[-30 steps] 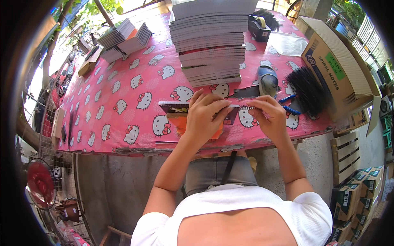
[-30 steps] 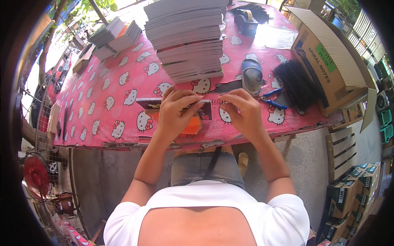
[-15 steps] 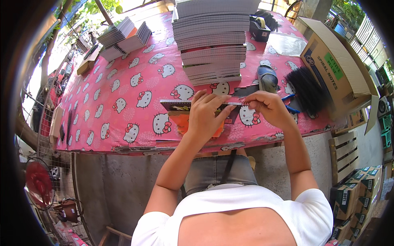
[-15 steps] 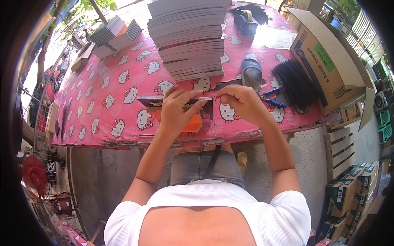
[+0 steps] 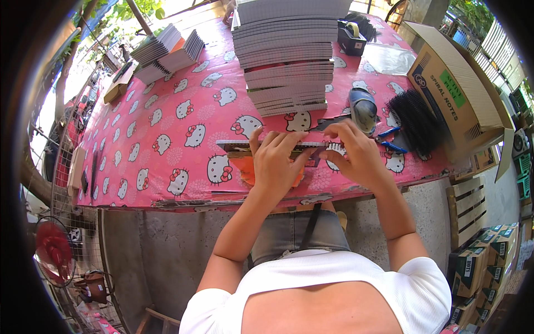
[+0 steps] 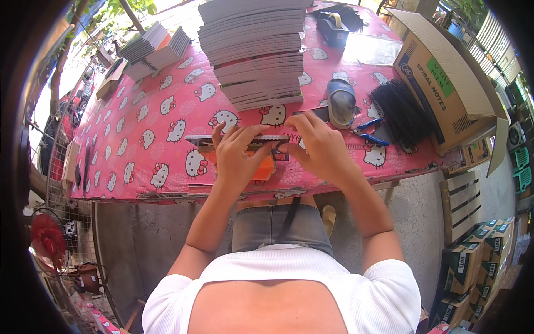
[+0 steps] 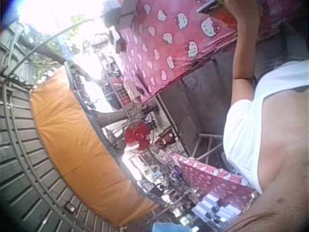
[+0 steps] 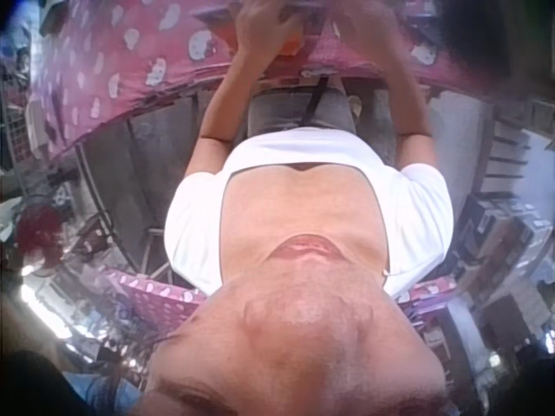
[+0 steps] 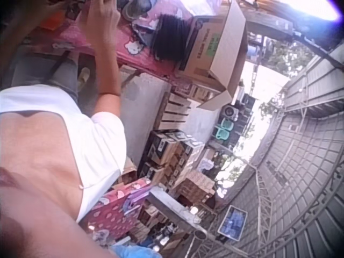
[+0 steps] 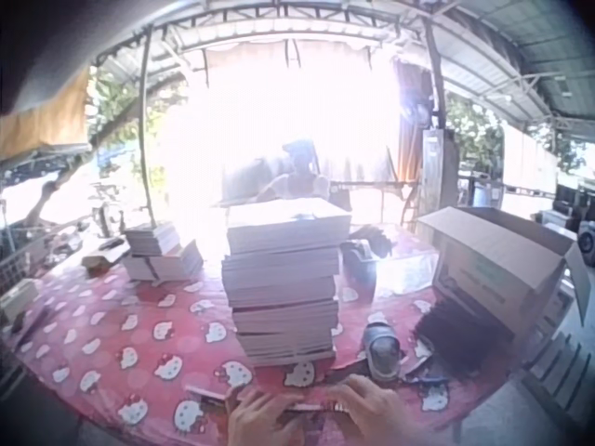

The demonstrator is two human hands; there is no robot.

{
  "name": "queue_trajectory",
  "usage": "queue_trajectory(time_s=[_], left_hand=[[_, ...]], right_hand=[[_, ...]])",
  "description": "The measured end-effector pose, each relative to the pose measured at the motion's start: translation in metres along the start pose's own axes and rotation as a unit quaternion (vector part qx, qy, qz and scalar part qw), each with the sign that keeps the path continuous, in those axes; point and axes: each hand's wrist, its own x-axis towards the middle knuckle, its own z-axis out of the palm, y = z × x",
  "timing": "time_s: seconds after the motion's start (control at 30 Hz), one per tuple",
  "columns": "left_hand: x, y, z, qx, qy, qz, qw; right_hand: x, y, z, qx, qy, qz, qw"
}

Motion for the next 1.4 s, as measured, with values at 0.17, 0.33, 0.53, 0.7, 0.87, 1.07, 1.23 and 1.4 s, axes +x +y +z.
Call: queue_trajectory(time_s=[0.17,0.33,0.53,0.7,0.87,1.07,1.23,1.4], left_hand=[[-0.004,-0.005,0.0,0.018,0.01,0.021,1.0],[-0.006,-0.008,-0.008,0.013,-0.027,0.019,0.999],[-0.003,-0.007,-0.005,-0.04,0.002,0.022,0.999],[-0.009,-0.017,-0.008,0.033,0.07,0.035,0.996],[-0.002,-0.018,-0.006,0.001,0.058,0.023,0.998],[-0.003,-0.016,-0.007,-0.006,0.073,0.012,0.997],[0.001,-0.017,-0.005,-0.008,0.072,0.012,0.997],[-0.001,-0.017,-0.007,-0.034,0.07,-0.022,0.997]], right_hand=[[0.004,-0.012,-0.001,-0.01,-0.02,-0.011,1.0],[0.021,0.04,-0.018,0.021,-0.092,0.021,0.995],[0.04,0.136,0.006,-0.322,-0.203,0.333,0.862],[0.034,0.145,-0.043,-0.13,-0.107,0.351,0.921],[0.01,0.132,-0.018,0.52,0.16,0.121,0.83],[0.036,0.101,-0.005,0.544,-0.069,0.128,0.826],[0.045,0.106,0.006,0.068,-0.147,-0.038,0.986],[0.057,0.105,0.007,0.145,-0.193,0.021,0.97]])
